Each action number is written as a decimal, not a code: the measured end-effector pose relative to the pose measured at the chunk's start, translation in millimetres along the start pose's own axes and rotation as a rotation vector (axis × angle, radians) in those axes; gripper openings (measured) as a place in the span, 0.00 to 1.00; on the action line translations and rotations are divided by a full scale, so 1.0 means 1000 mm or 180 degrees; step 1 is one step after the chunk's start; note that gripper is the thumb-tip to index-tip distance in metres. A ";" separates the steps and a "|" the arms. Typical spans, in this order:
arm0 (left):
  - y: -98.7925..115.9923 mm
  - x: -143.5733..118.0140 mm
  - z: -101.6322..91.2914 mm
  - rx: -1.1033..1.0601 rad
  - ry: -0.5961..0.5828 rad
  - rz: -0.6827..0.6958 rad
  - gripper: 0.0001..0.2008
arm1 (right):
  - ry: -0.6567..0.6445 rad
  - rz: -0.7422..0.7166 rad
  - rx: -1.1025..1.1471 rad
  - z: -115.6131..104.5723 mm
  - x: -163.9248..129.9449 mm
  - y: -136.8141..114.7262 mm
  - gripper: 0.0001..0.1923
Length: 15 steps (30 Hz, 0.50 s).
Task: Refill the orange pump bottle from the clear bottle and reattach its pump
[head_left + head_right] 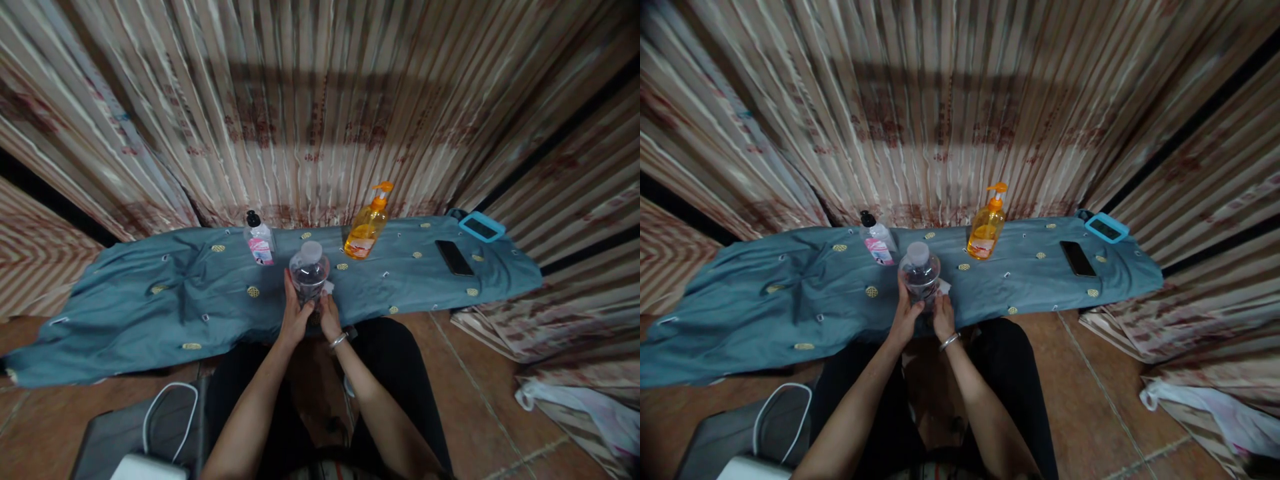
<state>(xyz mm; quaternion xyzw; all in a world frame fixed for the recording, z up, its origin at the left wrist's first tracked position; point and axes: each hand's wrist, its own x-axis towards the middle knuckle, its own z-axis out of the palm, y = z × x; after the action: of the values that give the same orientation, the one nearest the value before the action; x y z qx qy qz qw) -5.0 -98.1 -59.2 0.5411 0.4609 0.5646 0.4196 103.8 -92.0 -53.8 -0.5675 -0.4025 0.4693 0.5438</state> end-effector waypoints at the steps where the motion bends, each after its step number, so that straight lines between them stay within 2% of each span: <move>1: -0.001 0.001 0.000 0.0018 0.0015 -0.0006 0.52 | 0.0003 0.0010 -0.0005 -0.003 -0.004 0.001 0.30; 4: -0.003 0.005 0.002 0.0174 0.0097 -0.0035 0.53 | -0.0012 -0.0162 0.0068 -0.008 -0.014 -0.016 0.28; 7: -0.002 0.008 0.005 0.0305 0.0169 -0.0027 0.56 | -0.0083 -0.0735 0.0112 -0.006 -0.019 -0.045 0.25; 9: -0.001 0.009 0.006 0.0341 0.0178 -0.0038 0.56 | -0.0069 -0.1130 -0.0032 -0.004 -0.019 -0.056 0.25; 12: -0.001 0.010 0.006 0.0452 0.0174 -0.0027 0.55 | 0.0031 -0.1297 -0.0426 -0.009 -0.026 -0.052 0.25; 15: -0.005 0.011 0.009 0.0494 0.0255 0.0047 0.55 | -0.0134 -0.1439 -0.0921 -0.021 -0.056 -0.038 0.23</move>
<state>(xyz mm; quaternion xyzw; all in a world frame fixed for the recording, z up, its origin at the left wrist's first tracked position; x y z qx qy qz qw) 2.6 -85.2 -61.8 0.5523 0.5156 0.5514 0.3535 112.7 -147.4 -11.0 -0.5252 -0.5931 0.2851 0.5395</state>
